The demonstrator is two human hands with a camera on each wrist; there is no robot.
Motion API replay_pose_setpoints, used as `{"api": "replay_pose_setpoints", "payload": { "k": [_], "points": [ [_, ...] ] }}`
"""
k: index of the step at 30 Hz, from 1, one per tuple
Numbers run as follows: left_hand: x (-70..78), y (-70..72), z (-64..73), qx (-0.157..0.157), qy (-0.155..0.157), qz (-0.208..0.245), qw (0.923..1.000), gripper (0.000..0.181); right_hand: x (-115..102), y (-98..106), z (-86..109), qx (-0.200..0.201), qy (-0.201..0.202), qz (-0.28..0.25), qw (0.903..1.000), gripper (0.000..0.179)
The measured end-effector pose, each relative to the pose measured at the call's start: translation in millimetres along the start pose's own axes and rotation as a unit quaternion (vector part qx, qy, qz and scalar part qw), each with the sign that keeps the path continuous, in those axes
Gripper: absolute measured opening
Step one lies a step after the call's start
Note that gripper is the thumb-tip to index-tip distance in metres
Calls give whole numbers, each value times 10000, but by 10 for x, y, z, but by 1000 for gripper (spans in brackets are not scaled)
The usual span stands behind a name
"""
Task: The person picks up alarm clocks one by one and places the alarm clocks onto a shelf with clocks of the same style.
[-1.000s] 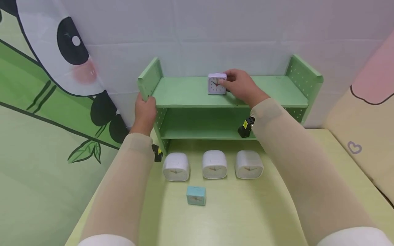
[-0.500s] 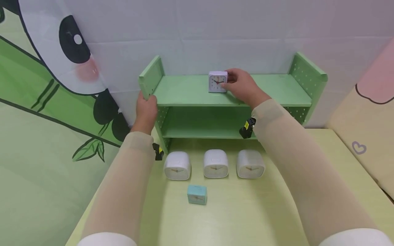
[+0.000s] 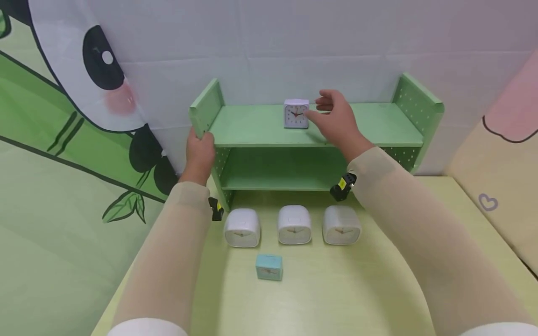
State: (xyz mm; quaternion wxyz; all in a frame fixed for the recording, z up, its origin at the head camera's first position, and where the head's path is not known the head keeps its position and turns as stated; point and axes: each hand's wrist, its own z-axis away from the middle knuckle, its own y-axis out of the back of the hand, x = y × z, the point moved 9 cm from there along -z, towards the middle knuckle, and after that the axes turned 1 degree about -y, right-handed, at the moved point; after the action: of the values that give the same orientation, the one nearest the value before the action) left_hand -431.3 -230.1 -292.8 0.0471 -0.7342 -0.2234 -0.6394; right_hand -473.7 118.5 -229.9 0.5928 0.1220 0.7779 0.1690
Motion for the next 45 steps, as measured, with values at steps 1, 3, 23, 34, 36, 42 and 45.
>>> {"api": "replay_pose_setpoints", "payload": {
  "k": [1,3,23,34,36,42,45],
  "points": [
    [2,9,-4,6,-10,-39,10000,53,-12,29,29,157,88,-127,9998,71],
    [15,25,-8,20,-49,-75,10000,53,-36,66,94,430,320,-360,9979,65],
    [-48,143,-113,172,-55,24,9998,49,172,-400,1056,555,1844,-1619,9678,50],
    [-64,128,-148,181,-53,56,9998,51,734,-824,1519,21,1061,-2143,9710,45],
    [-61,125,-134,187,-33,55,9998,51,808,-896,1577,-87,1001,-2208,9701,43],
    [-52,102,-113,157,25,34,9999,51,979,-1123,1734,-528,1047,-2059,9715,40],
    [-53,99,-125,165,40,57,9998,51,1023,-1203,1785,-695,1101,-1947,9722,39]
  ]
}}
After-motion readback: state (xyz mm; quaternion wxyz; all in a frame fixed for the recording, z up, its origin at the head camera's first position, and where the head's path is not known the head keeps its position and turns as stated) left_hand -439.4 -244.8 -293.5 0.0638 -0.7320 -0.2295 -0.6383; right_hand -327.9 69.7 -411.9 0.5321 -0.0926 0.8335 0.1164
